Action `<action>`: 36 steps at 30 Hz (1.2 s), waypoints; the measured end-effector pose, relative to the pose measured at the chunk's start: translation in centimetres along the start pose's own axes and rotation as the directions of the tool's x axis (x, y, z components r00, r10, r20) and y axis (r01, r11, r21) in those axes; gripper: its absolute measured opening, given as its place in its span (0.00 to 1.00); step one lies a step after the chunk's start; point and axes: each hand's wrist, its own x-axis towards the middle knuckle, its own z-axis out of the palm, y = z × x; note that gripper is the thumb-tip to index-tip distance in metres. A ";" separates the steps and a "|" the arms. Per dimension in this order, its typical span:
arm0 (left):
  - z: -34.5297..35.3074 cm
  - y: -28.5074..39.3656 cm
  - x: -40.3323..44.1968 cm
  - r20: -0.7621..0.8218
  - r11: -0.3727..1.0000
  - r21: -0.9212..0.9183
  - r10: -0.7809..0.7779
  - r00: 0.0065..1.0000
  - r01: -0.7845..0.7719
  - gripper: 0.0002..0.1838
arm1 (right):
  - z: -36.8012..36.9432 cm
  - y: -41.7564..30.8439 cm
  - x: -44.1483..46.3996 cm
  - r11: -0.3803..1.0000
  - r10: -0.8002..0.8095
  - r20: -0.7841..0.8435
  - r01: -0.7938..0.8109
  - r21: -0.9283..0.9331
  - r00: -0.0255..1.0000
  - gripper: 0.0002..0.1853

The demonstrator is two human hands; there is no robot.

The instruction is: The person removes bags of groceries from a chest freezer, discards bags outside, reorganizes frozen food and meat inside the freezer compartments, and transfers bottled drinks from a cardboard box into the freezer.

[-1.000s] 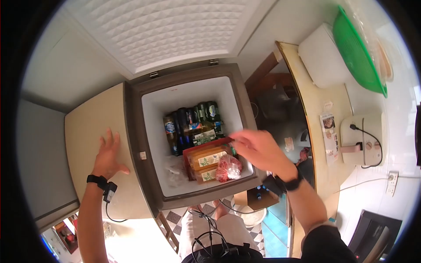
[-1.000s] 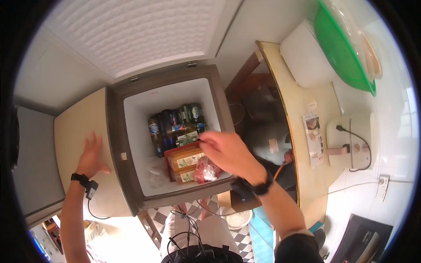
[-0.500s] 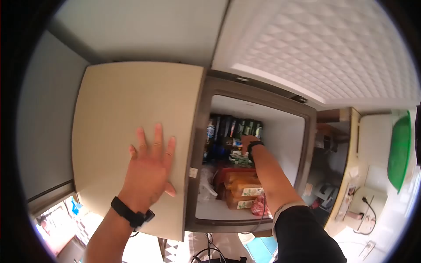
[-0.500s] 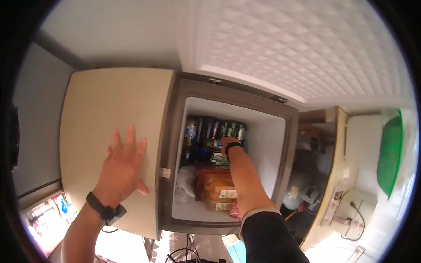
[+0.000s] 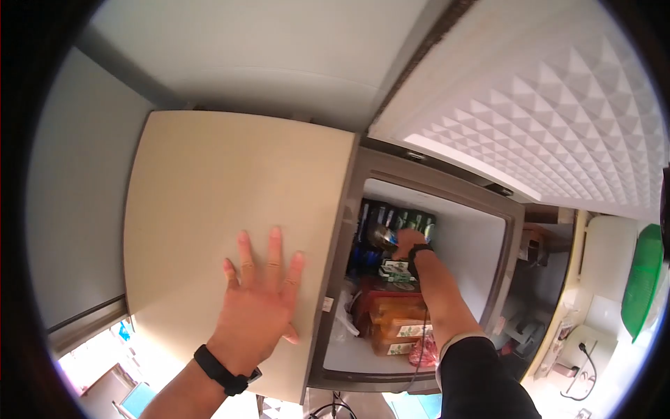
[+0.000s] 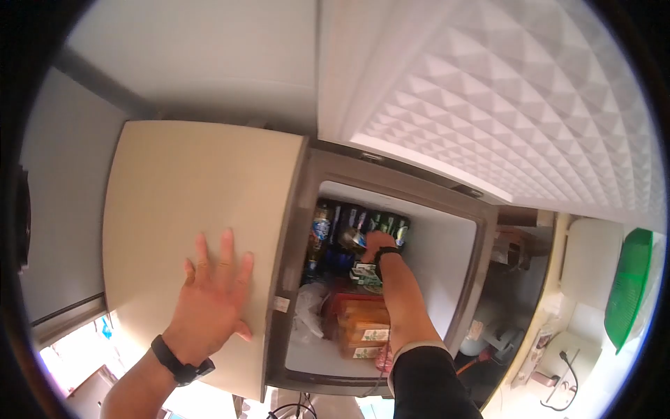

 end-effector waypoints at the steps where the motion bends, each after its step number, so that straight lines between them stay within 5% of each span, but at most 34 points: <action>1: 0.0 0.1 0.1 0.002 1.000 0.007 -0.021 1.000 0.021 0.63 | -0.5 -0.1 0.3 0.996 0.024 -0.008 -0.024 0.082 1.000 0.31; 4: -0.3 0.3 0.1 0.026 0.999 0.016 -0.035 0.999 0.034 0.63 | -3.9 -2.4 0.7 0.926 0.142 0.126 -0.177 0.332 0.982 0.35; 16: -0.4 0.3 0.3 0.025 1.000 0.014 -0.026 0.999 0.026 0.67 | 0.4 -8.2 7.9 0.709 0.313 0.168 -0.347 0.614 0.935 0.41; 17: -0.3 0.4 0.2 0.028 1.000 0.009 -0.029 0.999 0.029 0.67 | 3.9 -7.7 10.6 0.705 0.362 0.050 -0.309 0.638 0.931 0.37; 21: -0.6 0.3 0.3 0.025 0.999 0.027 -0.025 0.999 0.024 0.67 | 4.1 -9.4 10.0 0.663 0.364 0.068 -0.310 0.682 0.929 0.42; 23: -0.5 0.2 0.3 0.038 0.999 0.024 -0.025 0.999 0.024 0.67 | 6.2 -9.4 11.2 0.766 0.463 -0.144 -0.313 0.562 0.875 0.44; 27: -0.5 0.2 0.4 0.018 1.000 0.020 -0.012 1.000 0.012 0.67 | 6.9 -7.9 11.9 0.734 0.396 -0.076 -0.266 0.625 0.915 0.42; 30: -0.4 0.1 0.4 -0.003 0.999 0.038 -0.010 1.000 0.010 0.67 | 4.8 -7.6 11.2 0.836 0.334 -0.070 -0.261 0.482 0.940 0.41; 32: -0.1 0.0 0.2 -0.005 0.999 0.043 -0.007 1.000 0.007 0.67 | 1.3 -6.8 8.3 0.831 0.202 0.137 -0.243 0.499 0.970 0.42; 36: 0.2 0.0 0.2 -0.037 0.999 0.045 -0.015 0.999 0.017 0.62 | 0.4 -2.5 4.9 0.890 0.096 0.250 -0.196 0.412 0.963 0.47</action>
